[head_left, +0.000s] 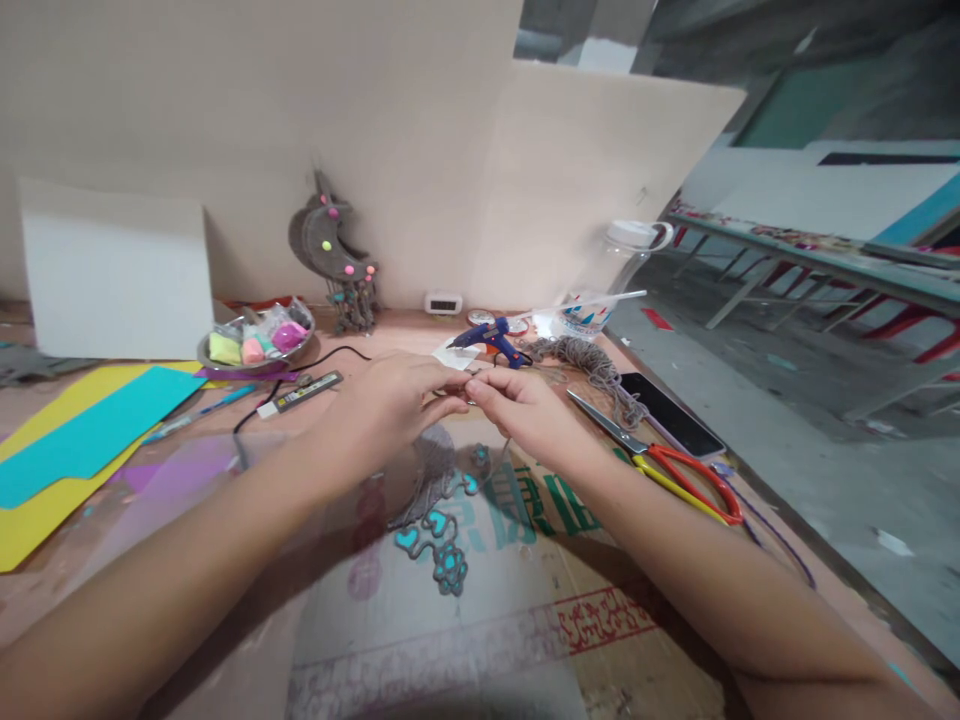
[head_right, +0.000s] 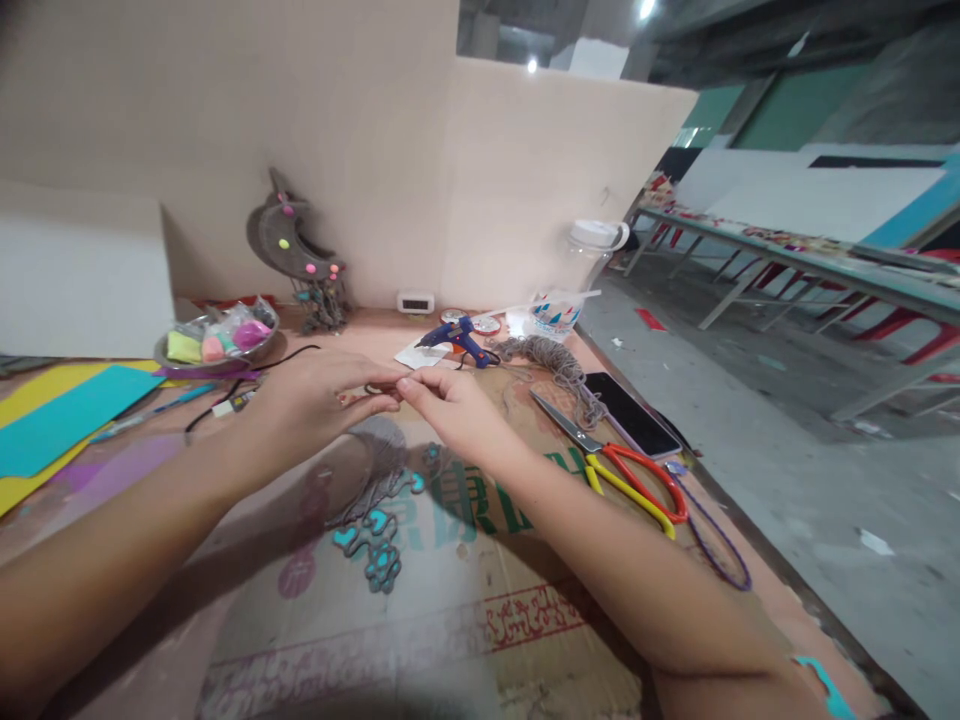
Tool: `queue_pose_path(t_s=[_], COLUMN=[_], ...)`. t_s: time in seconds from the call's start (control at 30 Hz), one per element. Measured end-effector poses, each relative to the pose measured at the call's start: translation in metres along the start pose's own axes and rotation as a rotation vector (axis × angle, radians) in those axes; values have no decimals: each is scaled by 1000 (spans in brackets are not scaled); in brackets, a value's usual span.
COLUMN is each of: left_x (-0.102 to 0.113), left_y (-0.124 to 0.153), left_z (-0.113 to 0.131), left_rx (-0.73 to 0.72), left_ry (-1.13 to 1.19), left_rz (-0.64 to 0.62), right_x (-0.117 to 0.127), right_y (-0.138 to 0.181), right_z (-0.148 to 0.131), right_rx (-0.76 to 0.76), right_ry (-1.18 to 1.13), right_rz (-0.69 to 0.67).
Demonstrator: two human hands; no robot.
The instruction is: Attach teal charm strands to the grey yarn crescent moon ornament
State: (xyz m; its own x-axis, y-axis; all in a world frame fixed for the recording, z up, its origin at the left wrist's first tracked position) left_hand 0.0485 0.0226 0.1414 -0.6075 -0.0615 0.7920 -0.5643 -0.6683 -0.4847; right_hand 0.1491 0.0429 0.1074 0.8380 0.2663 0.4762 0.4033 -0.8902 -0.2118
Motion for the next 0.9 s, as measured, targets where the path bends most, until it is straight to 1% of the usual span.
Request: queue_pose_path(t_s=[0.13, 0.3, 0.43, 0.53, 0.7, 0.9], left_x=[2, 8, 15, 18, 12, 8], left_y=[-1, -2, -2, -2, -2, 2], left_z=[-2, -6, -1, 0, 2, 11], left_rx=[48, 98, 49, 19, -50, -136], left_ry=[36, 141, 138, 96, 41, -36], left_rz=[2, 15, 45, 60, 9, 114], right_x=[0, 2, 4, 4, 3, 2], right_y=[-1, -1, -1, 0, 0, -1], right_z=[-4, -5, -5, -4, -3, -5], right_rx=[51, 58, 76, 57, 18, 59], right_ry=[38, 66, 99, 107, 120, 105], right_rz=[10, 18, 18, 11, -3, -11])
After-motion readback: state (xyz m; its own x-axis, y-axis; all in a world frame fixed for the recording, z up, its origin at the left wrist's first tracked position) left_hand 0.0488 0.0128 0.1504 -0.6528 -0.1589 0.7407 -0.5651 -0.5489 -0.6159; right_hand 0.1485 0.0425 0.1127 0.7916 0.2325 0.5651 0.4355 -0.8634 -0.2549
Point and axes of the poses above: each hand's wrist, its own y-axis away from the middle knuckle, its own x-axis out of the back of the hand, z = x × y, the point moved 9 cm from there along -y, towards the middle knuckle, and after that the axes turned 4 degrees about y, right-handed, at the moved point
